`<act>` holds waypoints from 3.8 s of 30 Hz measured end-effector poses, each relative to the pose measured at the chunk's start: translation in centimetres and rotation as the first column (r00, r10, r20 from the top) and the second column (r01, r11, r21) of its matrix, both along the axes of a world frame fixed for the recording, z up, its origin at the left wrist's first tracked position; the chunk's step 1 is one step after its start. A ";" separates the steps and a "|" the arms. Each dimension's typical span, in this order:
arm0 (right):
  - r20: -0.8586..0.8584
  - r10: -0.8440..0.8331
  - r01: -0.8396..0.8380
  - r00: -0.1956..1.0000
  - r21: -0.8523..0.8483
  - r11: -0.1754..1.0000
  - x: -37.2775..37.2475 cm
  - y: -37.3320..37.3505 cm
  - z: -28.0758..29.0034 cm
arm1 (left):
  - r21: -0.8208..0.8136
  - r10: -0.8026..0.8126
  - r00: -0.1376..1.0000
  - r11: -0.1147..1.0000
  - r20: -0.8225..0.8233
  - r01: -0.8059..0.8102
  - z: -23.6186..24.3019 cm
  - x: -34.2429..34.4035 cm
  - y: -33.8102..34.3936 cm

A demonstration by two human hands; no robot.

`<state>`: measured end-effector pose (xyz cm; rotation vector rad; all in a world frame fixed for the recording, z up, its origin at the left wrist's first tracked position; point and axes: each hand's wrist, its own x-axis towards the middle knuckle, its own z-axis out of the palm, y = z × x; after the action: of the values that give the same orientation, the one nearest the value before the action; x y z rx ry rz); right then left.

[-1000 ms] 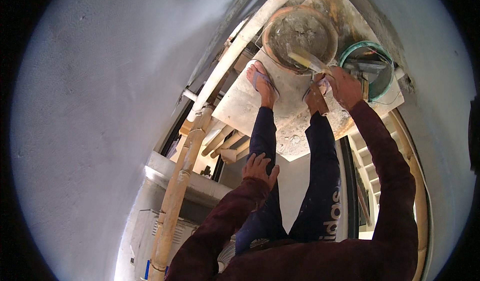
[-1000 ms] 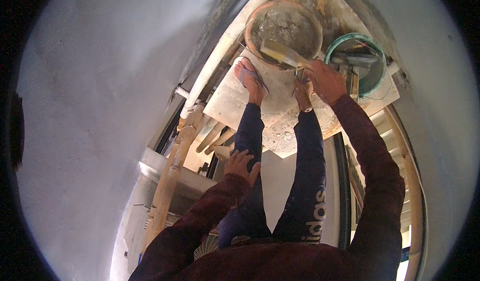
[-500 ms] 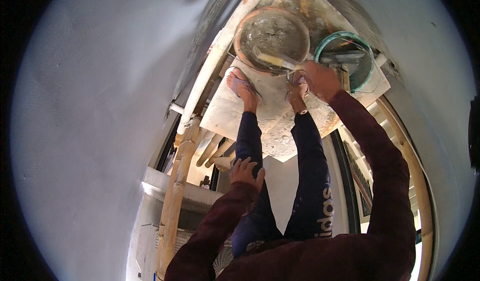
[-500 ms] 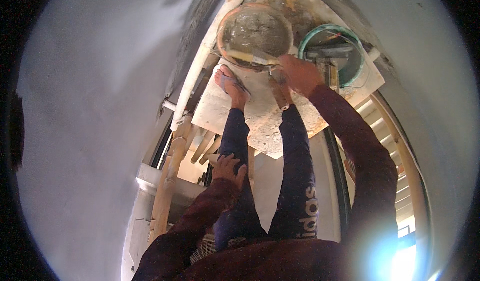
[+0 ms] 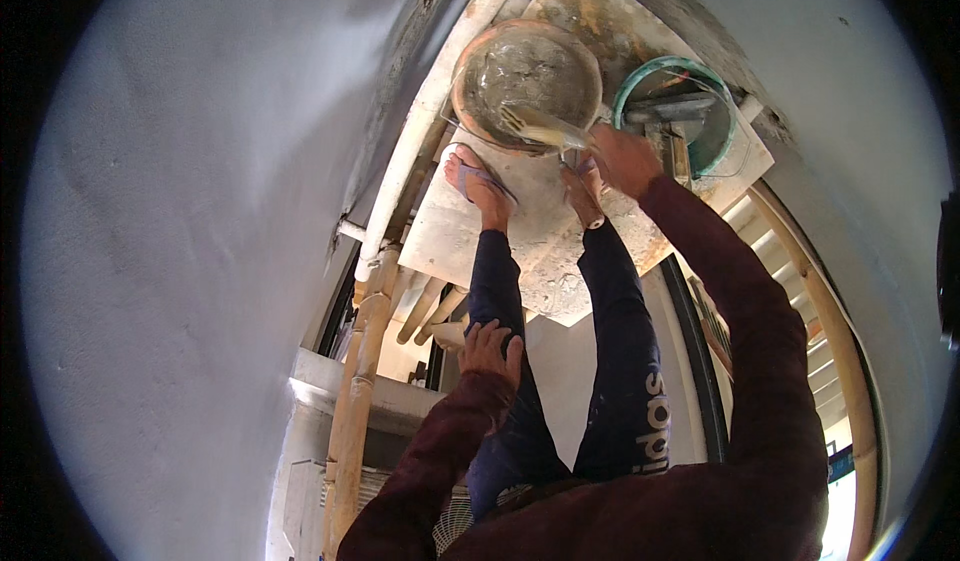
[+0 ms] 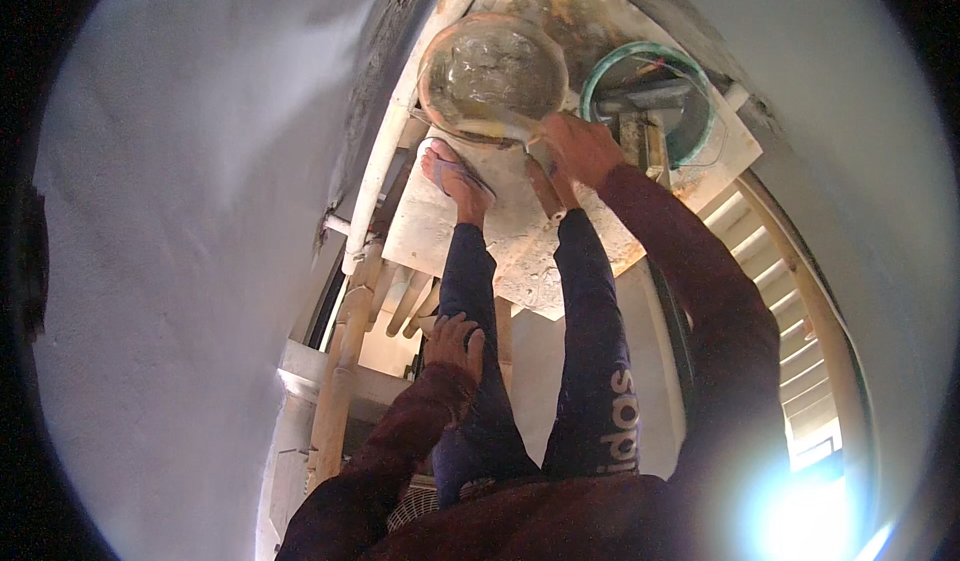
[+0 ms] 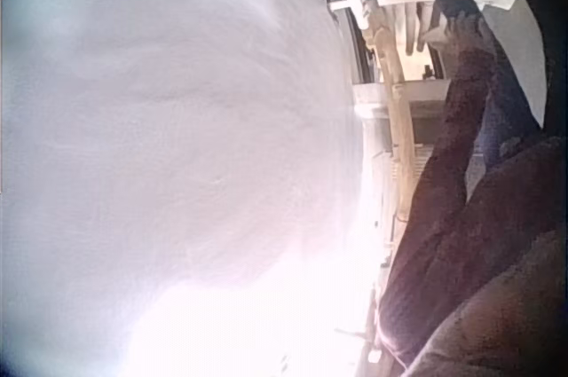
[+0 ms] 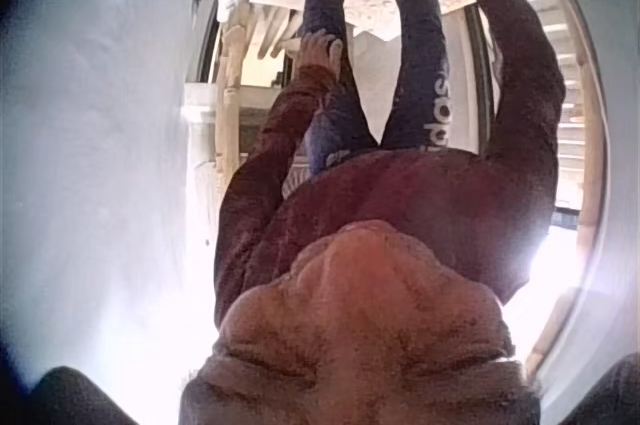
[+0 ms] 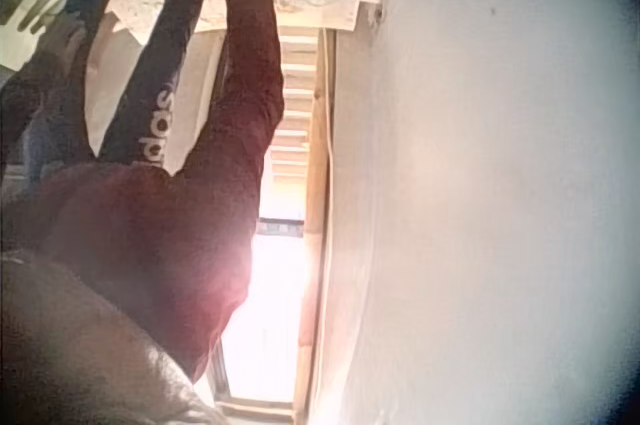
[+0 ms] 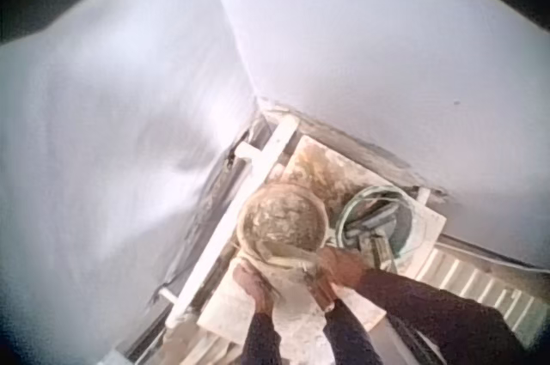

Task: The person applies plaster to a lattice-style concrete block wall using a trowel and a brush. They repeatedly scoop plaster from a bucket, spread it over the blocks, and smooth the surface, occasionally brushing the edges.

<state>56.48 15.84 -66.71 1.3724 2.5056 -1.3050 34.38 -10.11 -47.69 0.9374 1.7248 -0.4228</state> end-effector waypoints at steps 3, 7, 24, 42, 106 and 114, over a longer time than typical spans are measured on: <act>0.409 0.122 -0.038 0.905 -0.207 0.978 1.8 -0.9 -4.6 | 0.000 -0.028 0.999 1.000 0.030 0.028 -0.6 -0.3 0.3; 0.369 0.118 -0.048 0.922 -0.195 0.980 0.2 -0.4 -0.5 | -0.028 -0.003 1.000 1.000 0.001 0.003 0.6 0.1 -0.5; -0.142 -0.080 0.106 0.987 0.190 0.976 1.9 -0.7 14.6 | 0.187 0.126 0.989 0.972 0.082 -0.139 -1.5 -1.8 1.7; -0.602 -0.134 0.324 0.788 0.219 0.920 -4.4 9.5 62.3 | 0.852 0.933 0.350 -0.248 0.082 0.462 43.3 -18.6 9.1; -0.582 0.560 0.667 0.589 0.742 0.070 -29.0 17.6 87.3 | 0.565 1.000 -0.024 0.012 0.013 0.825 47.6 -32.0 12.1; -0.555 0.666 0.712 0.498 0.700 0.051 -27.4 11.8 88.3 | 0.553 1.000 -0.003 0.001 0.003 0.833 47.2 -31.9 11.1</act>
<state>29.12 27.61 21.55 0.2618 4.6498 0.7520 2.45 1.04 -0.53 0.9796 4.0132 1.6770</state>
